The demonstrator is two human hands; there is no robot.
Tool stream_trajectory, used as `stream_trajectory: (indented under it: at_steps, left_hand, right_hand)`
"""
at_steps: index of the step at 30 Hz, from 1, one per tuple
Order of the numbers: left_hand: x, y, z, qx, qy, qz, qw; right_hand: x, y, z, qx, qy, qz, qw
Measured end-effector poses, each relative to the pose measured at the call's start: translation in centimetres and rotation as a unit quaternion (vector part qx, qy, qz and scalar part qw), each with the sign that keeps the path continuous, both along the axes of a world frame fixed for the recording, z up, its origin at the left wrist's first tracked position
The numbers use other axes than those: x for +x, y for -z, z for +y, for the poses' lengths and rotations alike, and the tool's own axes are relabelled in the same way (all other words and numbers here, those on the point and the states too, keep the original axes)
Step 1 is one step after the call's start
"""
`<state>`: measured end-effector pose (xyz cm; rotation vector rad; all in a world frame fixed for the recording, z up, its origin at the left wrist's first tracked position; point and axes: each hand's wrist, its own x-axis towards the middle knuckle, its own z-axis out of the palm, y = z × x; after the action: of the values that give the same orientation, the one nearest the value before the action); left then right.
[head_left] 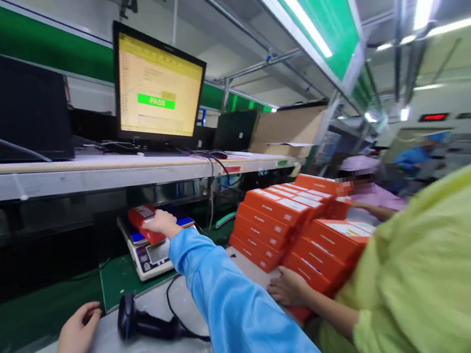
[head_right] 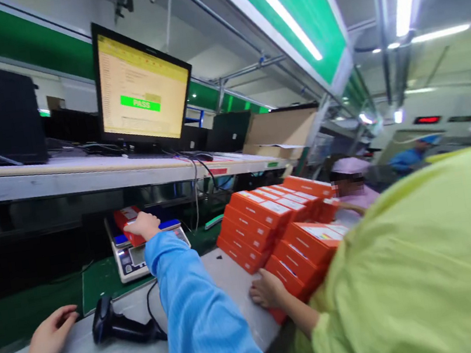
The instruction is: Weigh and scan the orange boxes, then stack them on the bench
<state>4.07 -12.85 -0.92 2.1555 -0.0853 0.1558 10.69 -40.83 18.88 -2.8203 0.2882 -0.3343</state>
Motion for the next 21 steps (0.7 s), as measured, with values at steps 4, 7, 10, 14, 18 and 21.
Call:
stream_trajectory:
  at_steps: [4,7,10,14,18,21]
  left_hand:
    - [0.2,-0.6,0.0,0.023,0.011,0.012,1.0]
    - [0.1,-1.1,-0.2,0.037,0.005,0.02,0.999]
    - [-0.1,-1.4,-0.6,0.049,-0.006,0.028,0.998]
    - [-0.3,-1.7,-1.0,0.066,-0.016,0.051,0.996]
    - [-0.5,-2.5,-1.4,0.066,-0.05,0.068,0.994]
    - [-0.7,-3.3,-1.8,0.059,-0.078,0.071,0.993]
  right_hand:
    - [-5.7,2.3,-3.3,-0.081,-0.092,-0.122,0.985]
    - [-11.8,5.6,-7.3,-0.115,-0.118,-0.327,0.931]
    - [-17.0,9.3,-11.4,-0.109,-0.054,-0.496,0.86]
    - [-20.2,13.4,-16.2,-0.081,0.082,-0.496,0.861]
    - [-19.6,16.1,-20.8,-0.055,0.244,-0.281,0.926]
    - [-18.4,17.0,-23.4,-0.069,0.259,-0.098,0.959]
